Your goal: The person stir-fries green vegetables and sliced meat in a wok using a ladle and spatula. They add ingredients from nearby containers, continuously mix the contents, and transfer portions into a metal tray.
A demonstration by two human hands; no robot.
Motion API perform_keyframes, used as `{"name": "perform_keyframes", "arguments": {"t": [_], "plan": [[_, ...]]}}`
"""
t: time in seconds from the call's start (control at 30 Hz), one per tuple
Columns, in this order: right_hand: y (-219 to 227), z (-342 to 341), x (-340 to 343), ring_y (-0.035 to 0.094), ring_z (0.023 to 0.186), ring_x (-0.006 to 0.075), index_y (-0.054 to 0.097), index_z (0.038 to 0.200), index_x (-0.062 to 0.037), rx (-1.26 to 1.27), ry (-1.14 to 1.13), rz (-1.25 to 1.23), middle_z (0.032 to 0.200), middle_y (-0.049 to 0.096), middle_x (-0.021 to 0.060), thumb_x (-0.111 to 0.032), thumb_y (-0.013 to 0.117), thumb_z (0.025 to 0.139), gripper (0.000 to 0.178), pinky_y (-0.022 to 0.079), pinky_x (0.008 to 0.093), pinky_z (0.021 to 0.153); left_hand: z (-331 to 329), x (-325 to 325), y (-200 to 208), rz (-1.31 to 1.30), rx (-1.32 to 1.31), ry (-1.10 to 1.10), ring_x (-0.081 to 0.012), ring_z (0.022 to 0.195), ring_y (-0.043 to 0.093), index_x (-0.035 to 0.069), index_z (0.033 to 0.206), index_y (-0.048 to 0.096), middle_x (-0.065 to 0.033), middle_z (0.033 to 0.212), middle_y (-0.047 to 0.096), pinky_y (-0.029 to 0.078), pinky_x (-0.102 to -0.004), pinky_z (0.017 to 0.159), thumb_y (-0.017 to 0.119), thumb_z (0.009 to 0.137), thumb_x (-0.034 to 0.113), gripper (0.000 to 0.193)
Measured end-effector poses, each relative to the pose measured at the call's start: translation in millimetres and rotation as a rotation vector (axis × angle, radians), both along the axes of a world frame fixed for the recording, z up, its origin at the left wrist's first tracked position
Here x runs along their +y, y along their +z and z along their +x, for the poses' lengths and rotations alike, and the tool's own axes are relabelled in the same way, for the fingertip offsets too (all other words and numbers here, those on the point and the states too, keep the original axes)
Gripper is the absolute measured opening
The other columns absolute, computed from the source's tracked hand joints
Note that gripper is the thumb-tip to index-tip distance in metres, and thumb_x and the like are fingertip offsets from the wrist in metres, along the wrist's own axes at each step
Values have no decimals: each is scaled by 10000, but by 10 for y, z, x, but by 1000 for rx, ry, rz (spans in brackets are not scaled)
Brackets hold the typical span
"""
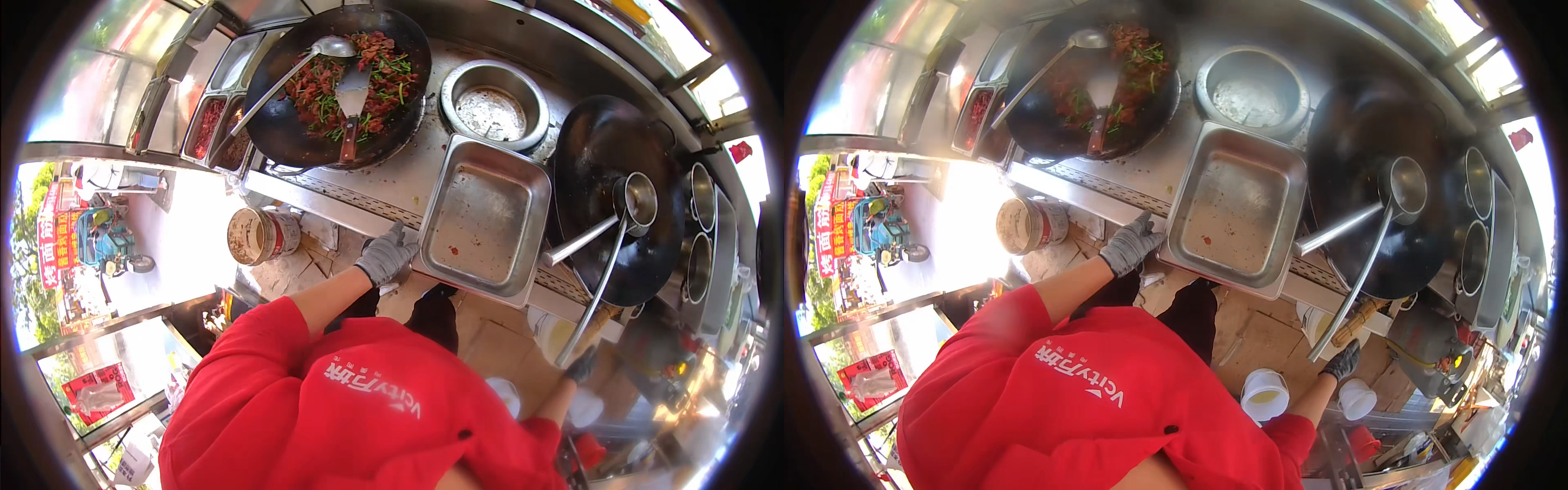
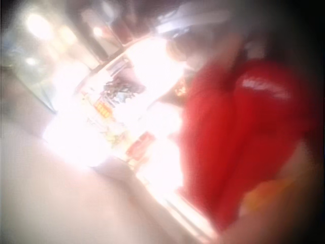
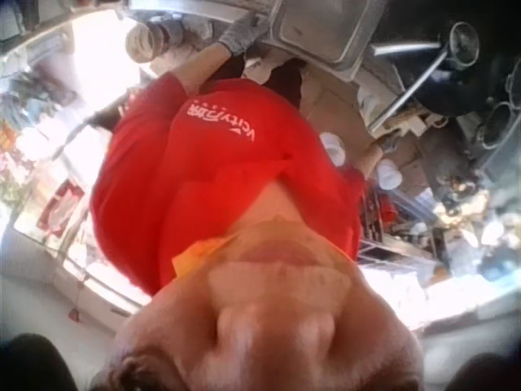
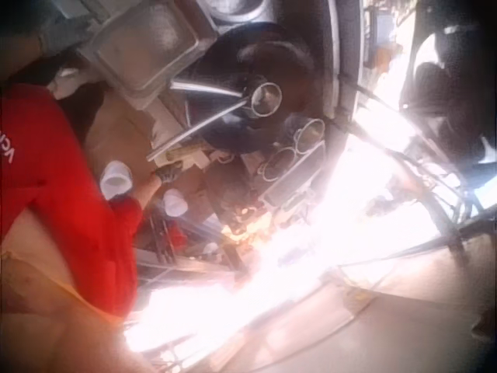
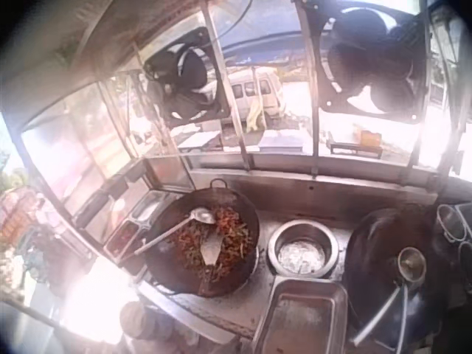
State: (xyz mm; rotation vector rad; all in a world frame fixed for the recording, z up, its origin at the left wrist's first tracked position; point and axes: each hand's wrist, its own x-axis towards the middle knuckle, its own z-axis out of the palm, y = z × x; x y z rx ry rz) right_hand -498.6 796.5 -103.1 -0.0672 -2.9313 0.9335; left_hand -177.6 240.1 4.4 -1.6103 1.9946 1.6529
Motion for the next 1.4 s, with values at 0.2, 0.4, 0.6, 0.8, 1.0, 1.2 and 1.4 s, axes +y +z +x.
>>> {"name": "perform_keyframes", "arguments": {"t": [0.2,0.4,0.6,0.8,1.0,1.2,1.4], "plan": [[261,1636,-788,585,669,154,679,855,-30,-774,-224,-472,736,650,56,-334,576,942,333,452,313,619,1147,-981,1097,-946,15,-273,-333,1162,523,8,1436,323,-209,1268,521,398,-361,1030,608,866,80,642],[1509,2102,-4254,594,826,306,631,994,-28,-153,850,-297,940,606,131,-42,572,886,124,482,395,750,2004,-2976,1417,-1299,-435,-162,-419,1230,426,-37,1398,356,-262,1349,424,361,-452,1055,621,793,136,683],[2397,2228,-7371,559,1135,343,482,1340,-23,-114,1026,469,1219,596,218,-494,603,863,681,441,424,970,2111,-4118,966,-919,-483,-227,-419,1243,458,-44,1458,206,-279,1348,450,368,-514,1027,620,864,392,846],[2266,2372,-8038,639,998,338,370,1397,-16,-342,931,829,1102,656,195,-546,644,795,847,491,406,884,2087,-4432,975,-602,-306,-254,-420,1032,597,-22,1480,141,-260,1152,574,481,-457,913,703,791,259,932],[2214,2487,-7765,644,964,335,585,1198,-53,-366,836,380,1037,669,193,-424,637,821,531,485,411,860,2214,-4241,1082,-931,92,-240,-362,990,602,12,1258,536,-197,1132,591,480,-412,901,711,778,147,529],[2580,3108,-7289,582,840,340,637,956,-57,54,868,357,850,613,148,-162,700,708,276,482,420,773,1919,-3673,1426,-403,570,-42,-166,823,611,6,1010,668,-70,933,633,502,-299,747,699,822,78,204],[2886,3451,-7057,523,784,327,614,971,-56,144,905,130,797,563,116,-66,669,687,290,446,437,719,1499,-3375,1591,442,756,277,-71,780,588,46,1013,687,-1,879,671,471,-221,678,691,866,147,178]]}}
